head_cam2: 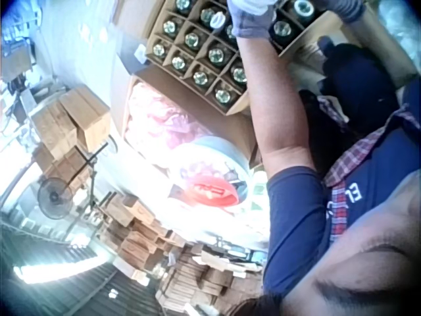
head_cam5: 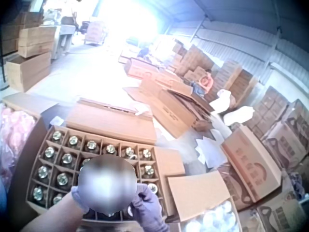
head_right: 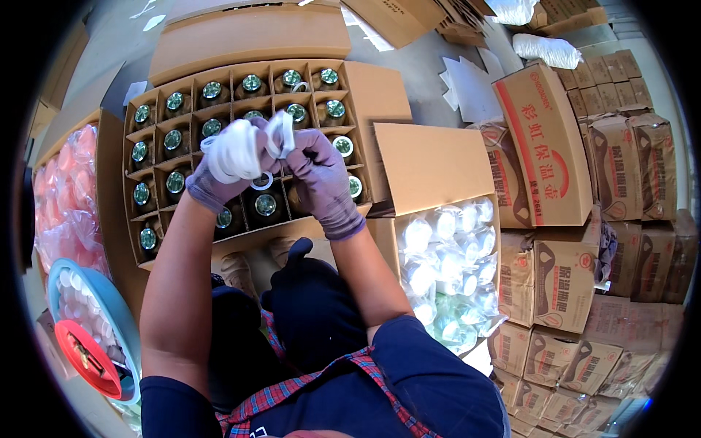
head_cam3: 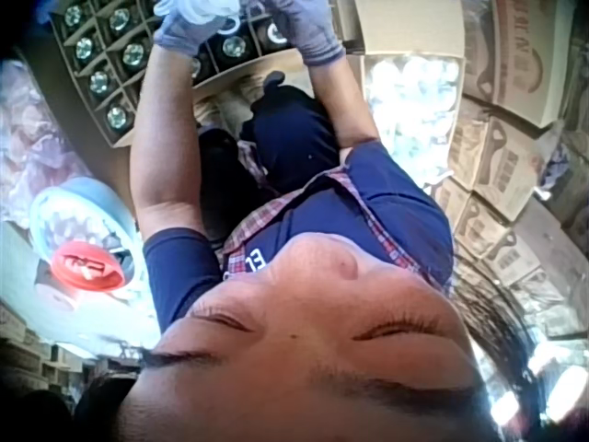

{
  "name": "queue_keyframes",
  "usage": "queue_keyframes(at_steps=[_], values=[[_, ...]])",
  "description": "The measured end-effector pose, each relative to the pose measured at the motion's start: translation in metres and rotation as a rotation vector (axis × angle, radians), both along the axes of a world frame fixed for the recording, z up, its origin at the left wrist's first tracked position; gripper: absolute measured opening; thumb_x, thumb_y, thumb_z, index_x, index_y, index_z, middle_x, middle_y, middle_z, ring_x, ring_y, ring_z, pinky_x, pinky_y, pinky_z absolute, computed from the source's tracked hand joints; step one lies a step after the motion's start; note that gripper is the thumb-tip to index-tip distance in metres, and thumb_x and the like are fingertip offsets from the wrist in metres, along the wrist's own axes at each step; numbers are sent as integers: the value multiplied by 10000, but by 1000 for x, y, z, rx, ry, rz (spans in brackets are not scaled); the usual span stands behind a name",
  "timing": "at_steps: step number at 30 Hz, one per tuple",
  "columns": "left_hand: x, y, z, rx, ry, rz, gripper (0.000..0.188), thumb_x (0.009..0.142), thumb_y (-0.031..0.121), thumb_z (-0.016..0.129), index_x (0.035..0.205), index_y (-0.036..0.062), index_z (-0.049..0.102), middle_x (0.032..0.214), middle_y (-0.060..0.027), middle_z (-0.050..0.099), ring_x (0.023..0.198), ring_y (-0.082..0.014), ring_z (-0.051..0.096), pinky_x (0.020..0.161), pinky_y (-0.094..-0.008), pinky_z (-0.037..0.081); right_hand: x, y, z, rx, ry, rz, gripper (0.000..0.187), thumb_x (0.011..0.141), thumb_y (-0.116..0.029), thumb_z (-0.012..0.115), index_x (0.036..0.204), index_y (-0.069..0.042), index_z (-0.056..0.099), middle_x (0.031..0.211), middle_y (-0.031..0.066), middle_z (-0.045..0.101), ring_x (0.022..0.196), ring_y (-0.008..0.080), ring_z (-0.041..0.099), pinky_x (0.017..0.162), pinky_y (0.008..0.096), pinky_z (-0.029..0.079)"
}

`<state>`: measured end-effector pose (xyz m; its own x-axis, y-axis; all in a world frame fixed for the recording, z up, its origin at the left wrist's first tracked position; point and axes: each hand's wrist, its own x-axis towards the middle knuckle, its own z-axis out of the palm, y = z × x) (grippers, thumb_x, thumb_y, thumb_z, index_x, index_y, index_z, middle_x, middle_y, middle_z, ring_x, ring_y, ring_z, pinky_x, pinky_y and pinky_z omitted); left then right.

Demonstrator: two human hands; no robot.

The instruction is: The person sits on the floor and assembles small glass jars by placing white plastic rings into the necks of the jars arranged in a cardboard box. They also handle a white plastic jug, inserting a small white component into its opening.

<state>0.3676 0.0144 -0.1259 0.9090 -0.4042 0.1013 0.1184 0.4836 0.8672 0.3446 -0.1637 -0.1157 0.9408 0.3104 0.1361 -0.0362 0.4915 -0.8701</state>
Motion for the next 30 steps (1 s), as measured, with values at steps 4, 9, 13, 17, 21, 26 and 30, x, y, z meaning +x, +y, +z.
queue_keyframes(at_steps=[4,9,13,17,21,26,30], values=[[2,7,6,124,-173,114,105,873,96,609,961,39,596,890,-79,627,791,-190,637,691,-313,529,3,-5,-9,64,111,-26,224,951,-239,585,1050,-41,554,907,60,597,889,160,579,808,306,466],[9,37,1,1122,-837,681,254,798,190,703,968,37,592,858,-105,621,779,-268,634,662,-331,532,19,-66,-57,-1091,-268,-280,89,903,-103,612,963,-55,566,897,82,579,834,193,579,735,336,485],[7,18,28,2035,-1056,631,195,784,52,606,976,41,577,826,-91,597,743,-249,615,603,-350,517,-7,-86,-148,-1688,-417,44,171,809,-97,641,965,-62,580,1021,181,552,931,370,563,822,455,467],[9,30,-14,1184,-630,596,201,810,-4,552,1002,45,584,868,-75,620,784,-234,625,694,-299,518,-10,-72,-148,-1938,-338,187,268,805,-195,650,1038,-70,606,1102,151,539,987,334,587,854,451,475],[11,30,-1,1072,-442,494,187,875,34,514,1036,46,608,934,-76,650,843,-199,632,743,-279,513,-15,-69,-141,-2002,-489,226,279,807,-210,653,1053,-82,615,1099,143,556,985,329,591,854,460,471],[21,16,-8,352,213,562,192,940,86,462,1054,37,608,960,-59,663,868,-137,623,748,-262,503,30,-83,-149,-1583,-103,-215,228,809,-301,706,895,-94,662,1037,164,580,913,362,590,823,450,475],[24,13,-19,233,243,612,228,939,135,498,1100,35,625,1003,-82,671,914,-162,639,787,-275,505,76,-67,-146,-1764,-522,-370,167,767,-199,703,897,-106,657,1046,117,586,999,333,564,842,445,472]])
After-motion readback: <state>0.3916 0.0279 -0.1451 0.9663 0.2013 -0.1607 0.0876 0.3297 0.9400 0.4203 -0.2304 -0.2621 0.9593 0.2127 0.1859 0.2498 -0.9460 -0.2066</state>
